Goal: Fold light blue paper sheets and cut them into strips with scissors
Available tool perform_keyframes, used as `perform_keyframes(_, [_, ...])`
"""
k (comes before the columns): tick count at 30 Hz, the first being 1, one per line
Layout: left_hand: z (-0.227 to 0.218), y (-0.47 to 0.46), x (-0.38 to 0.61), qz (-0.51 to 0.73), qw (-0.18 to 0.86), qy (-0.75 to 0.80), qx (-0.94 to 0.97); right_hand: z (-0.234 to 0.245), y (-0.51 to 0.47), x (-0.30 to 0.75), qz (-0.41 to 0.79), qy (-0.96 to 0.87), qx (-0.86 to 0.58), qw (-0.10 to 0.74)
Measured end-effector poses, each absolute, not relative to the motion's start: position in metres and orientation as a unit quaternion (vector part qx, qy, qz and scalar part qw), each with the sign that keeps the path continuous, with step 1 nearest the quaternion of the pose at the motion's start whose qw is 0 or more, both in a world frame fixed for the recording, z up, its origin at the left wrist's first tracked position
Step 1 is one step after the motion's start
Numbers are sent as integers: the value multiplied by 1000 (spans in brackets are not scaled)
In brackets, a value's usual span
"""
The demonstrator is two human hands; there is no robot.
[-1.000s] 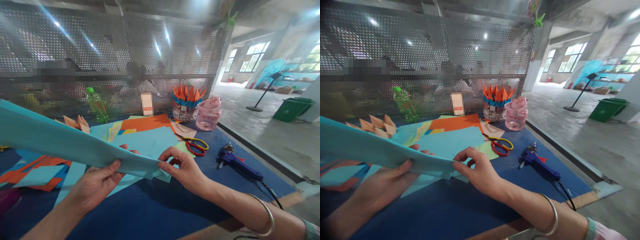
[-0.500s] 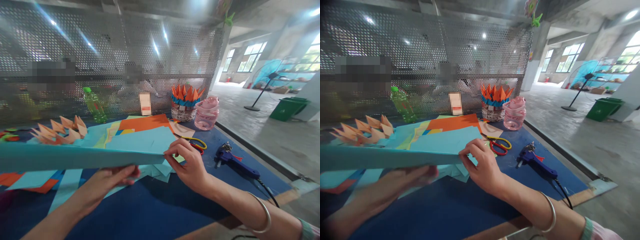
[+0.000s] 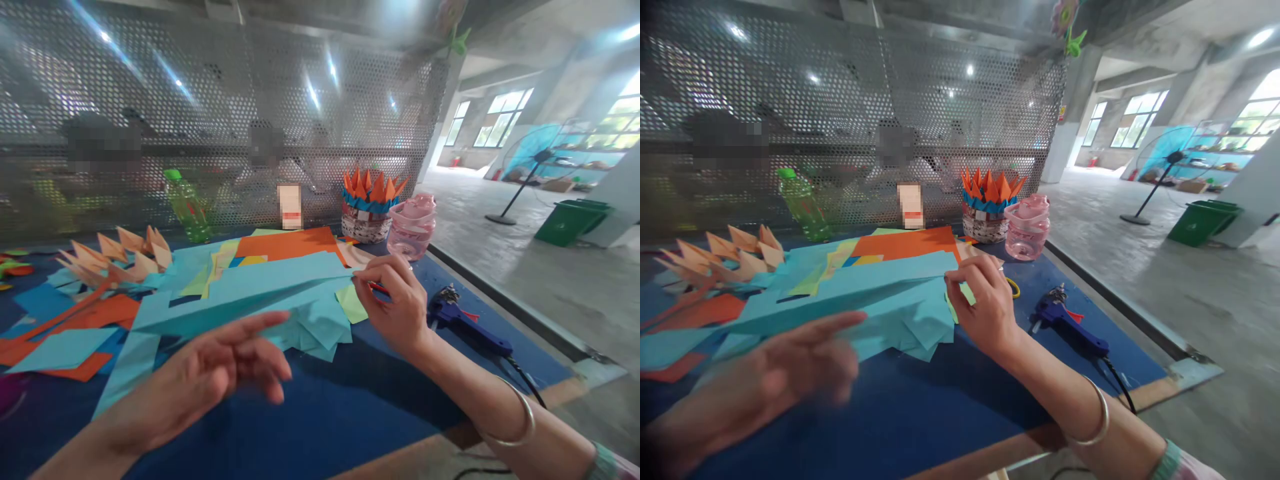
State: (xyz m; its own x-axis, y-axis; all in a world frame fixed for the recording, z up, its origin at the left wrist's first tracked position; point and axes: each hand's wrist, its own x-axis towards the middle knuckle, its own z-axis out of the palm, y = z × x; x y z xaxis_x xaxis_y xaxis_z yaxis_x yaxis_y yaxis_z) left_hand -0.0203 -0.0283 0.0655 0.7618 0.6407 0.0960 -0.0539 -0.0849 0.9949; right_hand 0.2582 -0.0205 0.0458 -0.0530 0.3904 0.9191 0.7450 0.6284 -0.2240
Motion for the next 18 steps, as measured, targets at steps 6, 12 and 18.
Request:
perform_keyframes(6, [50,-19,-17,413,-21,341,844,31,-25,246,-140,-802,-341,471])
perform_keyframes(12, [34,-8,-14,302,-120,285,902,26,-26,243,-116,-852,-306,408])
perform_keyframes(18, [22,-8,-11,305,-92,293,902,23,-28,245,-108,-876,-318,345])
